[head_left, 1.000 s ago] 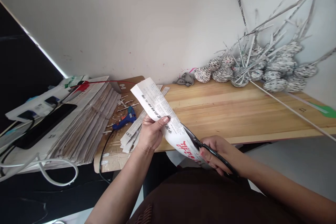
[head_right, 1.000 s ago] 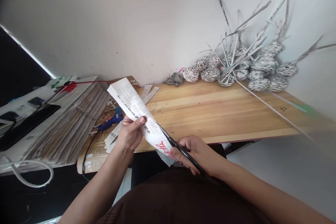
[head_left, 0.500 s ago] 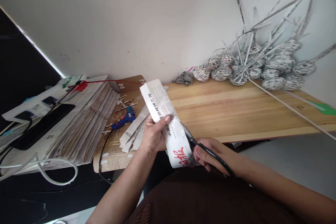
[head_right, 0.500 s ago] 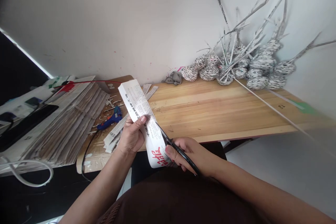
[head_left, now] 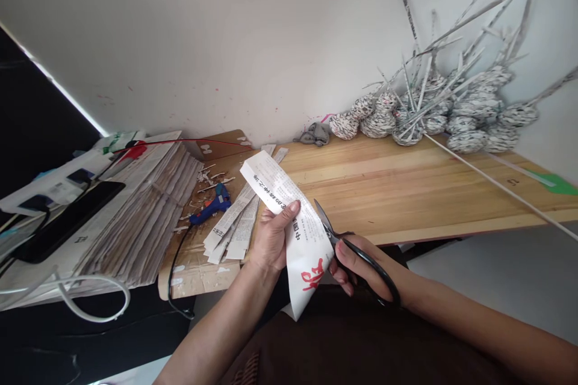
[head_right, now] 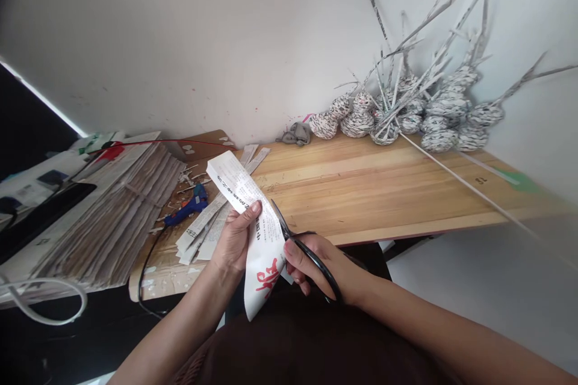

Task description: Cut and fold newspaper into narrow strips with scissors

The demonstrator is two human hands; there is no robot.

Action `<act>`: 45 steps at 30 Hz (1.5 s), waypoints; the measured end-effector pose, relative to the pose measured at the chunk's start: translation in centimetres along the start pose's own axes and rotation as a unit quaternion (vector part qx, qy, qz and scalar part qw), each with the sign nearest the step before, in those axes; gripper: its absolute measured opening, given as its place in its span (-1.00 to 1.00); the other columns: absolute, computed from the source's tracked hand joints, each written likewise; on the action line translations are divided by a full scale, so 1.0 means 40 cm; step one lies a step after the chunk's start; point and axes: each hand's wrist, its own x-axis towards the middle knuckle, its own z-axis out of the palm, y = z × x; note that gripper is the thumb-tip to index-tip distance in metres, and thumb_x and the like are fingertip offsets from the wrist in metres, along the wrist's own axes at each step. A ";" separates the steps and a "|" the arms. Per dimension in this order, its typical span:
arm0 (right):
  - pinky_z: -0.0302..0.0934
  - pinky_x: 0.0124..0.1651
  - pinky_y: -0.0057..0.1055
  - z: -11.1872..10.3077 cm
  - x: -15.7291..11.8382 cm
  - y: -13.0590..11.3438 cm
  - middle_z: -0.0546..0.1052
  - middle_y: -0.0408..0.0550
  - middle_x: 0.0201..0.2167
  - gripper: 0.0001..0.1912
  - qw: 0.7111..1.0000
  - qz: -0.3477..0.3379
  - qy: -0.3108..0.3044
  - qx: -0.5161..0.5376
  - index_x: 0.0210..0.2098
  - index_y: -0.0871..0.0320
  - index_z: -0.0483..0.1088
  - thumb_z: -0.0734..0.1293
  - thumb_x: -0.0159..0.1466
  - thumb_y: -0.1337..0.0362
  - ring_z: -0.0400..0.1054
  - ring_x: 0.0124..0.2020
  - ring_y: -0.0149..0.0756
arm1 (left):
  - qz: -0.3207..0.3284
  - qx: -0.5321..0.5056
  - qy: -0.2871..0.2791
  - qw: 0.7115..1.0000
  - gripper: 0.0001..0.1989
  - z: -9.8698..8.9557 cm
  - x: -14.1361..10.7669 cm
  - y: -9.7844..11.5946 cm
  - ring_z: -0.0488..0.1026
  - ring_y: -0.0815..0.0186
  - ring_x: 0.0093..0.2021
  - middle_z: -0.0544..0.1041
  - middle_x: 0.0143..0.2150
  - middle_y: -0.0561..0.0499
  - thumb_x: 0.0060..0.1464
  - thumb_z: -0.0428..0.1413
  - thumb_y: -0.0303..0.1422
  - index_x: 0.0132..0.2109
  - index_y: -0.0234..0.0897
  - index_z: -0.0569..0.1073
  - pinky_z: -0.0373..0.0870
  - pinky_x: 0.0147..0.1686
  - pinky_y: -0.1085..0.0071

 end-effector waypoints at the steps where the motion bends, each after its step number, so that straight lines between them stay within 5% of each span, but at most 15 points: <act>1: 0.15 -0.49 -0.43 0.000 0.000 -0.005 0.32 -0.17 -0.53 -0.32 1.000 -0.002 -0.004 -0.009 -0.44 0.17 0.29 0.10 0.35 -0.35 0.24 -0.61 -0.45 | -0.005 0.003 -0.003 1.000 -0.65 0.000 -0.003 -0.004 0.63 0.26 -0.33 0.68 -0.25 -0.01 -0.11 0.44 -0.39 -0.15 -0.27 0.55 0.58 -0.23 0.33; 11: 0.13 -0.56 -0.44 0.015 -0.008 -0.023 0.26 -0.24 -0.64 -0.28 1.000 0.008 0.028 -0.003 -0.49 0.11 0.22 0.08 0.28 -0.44 0.16 -0.67 -0.46 | -0.003 0.019 -0.007 1.000 -0.68 0.000 -0.009 -0.014 0.66 0.13 -0.22 0.68 -0.28 -0.07 -0.09 0.43 -0.35 -0.19 -0.30 0.53 0.60 -0.14 0.24; 19: 0.00 -0.72 -0.51 0.025 -0.012 0.008 0.22 -0.31 -0.70 -0.27 0.993 0.089 0.061 0.046 -0.53 0.08 0.16 0.25 0.09 -0.50 0.10 -0.78 -0.52 | 0.008 0.004 0.003 1.000 -0.66 0.000 -0.007 -0.014 0.65 0.20 -0.33 0.67 -0.33 -0.01 -0.17 0.46 -0.38 -0.23 -0.29 0.55 0.59 -0.13 0.25; 27: 0.12 -0.56 -0.46 0.019 -0.013 -0.012 0.36 -0.17 -0.65 -0.29 0.998 0.029 0.057 0.018 -0.50 0.13 0.28 0.12 0.29 -0.41 0.28 -0.64 -0.43 | -0.048 0.022 -0.011 0.999 -0.64 0.020 -0.036 -0.024 0.64 0.15 -0.35 0.67 -0.37 -0.05 -0.22 0.47 -0.36 -0.25 -0.33 0.56 0.61 -0.17 0.20; 36: 0.01 -0.74 -0.51 0.032 -0.004 0.000 0.24 -0.30 -0.73 -0.27 0.993 0.069 0.080 0.049 -0.53 0.09 0.21 0.23 0.13 -0.49 0.12 -0.79 -0.50 | -0.042 -0.005 -0.011 0.999 -0.67 0.029 -0.031 -0.029 0.61 0.25 -0.41 0.66 -0.37 0.01 -0.22 0.48 -0.40 -0.27 -0.30 0.56 0.62 -0.17 0.24; 45: 0.05 -0.72 -0.57 -0.007 -0.005 0.002 0.21 -0.34 -0.73 -0.40 0.991 0.106 0.068 0.037 -0.54 0.11 0.20 0.42 0.13 -0.27 0.07 -0.77 -0.56 | -0.046 -0.035 0.002 0.998 -0.53 -0.037 0.003 0.006 0.62 0.23 -0.36 0.66 -0.35 0.02 -0.35 0.53 -0.32 -0.25 -0.29 0.55 0.60 -0.15 0.21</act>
